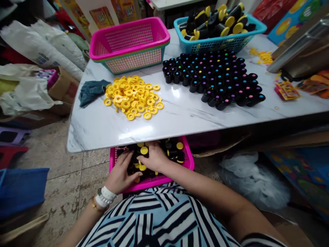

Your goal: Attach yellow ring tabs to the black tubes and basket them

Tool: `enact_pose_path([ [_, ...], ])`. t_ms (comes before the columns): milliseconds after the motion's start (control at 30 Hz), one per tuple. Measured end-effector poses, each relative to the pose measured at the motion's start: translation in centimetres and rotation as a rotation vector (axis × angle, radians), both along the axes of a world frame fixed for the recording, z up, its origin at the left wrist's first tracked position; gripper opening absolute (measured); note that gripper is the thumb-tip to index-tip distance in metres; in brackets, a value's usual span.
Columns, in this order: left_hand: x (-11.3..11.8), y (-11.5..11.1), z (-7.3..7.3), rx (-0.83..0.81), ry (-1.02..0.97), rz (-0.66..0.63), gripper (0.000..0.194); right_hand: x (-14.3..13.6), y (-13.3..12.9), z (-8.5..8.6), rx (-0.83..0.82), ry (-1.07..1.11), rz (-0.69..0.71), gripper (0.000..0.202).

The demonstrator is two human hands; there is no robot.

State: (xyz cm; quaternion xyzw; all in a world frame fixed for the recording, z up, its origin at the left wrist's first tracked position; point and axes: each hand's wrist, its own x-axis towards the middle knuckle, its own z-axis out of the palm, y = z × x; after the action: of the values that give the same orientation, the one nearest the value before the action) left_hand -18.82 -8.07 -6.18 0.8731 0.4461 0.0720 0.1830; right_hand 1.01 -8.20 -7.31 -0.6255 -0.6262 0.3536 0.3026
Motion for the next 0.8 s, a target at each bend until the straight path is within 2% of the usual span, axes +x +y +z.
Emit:
enact_pose_path([
  [100,-0.8,-0.9,0.8,0.054,-0.059,0.053,0.07,-0.4,-0.1,1.0,0.027,-0.007,0.076,0.079],
  [200,-1.4,-1.2,1.4,0.195,-0.124,0.25,0.061,1.9,-1.8,2.5,0.12,0.0,0.109,0.062],
  [267,-2.1,-0.5,1.0,0.234,-0.133,0.428,0.062,4.6,-3.4,2.9,0.213,-0.083,-0.005,0.043],
  [333,-2.9,0.5,0.0,0.112,-0.133,0.57,0.063,7.6,-4.8,2.3,0.271,-0.286,-0.23,0.036],
  [367,-3.3,1.1,-0.6,0.011,-0.139,0.626,0.063,8.9,-5.4,1.7,0.238,-0.379,-0.33,0.038],
  [433,-3.9,1.9,-1.9,-0.169,-0.17,0.695,0.06,11.1,-6.6,0.6,0.075,-0.429,-0.396,0.039],
  [500,-4.3,2.0,-2.8,-0.249,-0.205,0.708,0.06,12.4,-8.0,0.0,-0.072,-0.372,-0.378,0.036],
  [567,-4.5,1.7,-3.4,-0.272,-0.213,0.672,0.061,12.9,-9.7,0.3,-0.119,-0.284,-0.376,0.03],
  [700,-4.1,1.0,-3.7,-0.258,-0.183,0.614,0.063,12.6,-12.5,2.0,-0.103,-0.163,-0.45,0.019],
  [800,-3.2,1.5,-3.6,-0.259,-0.128,0.63,0.066,12.1,-13.0,2.8,-0.046,-0.145,-0.484,0.019],
])
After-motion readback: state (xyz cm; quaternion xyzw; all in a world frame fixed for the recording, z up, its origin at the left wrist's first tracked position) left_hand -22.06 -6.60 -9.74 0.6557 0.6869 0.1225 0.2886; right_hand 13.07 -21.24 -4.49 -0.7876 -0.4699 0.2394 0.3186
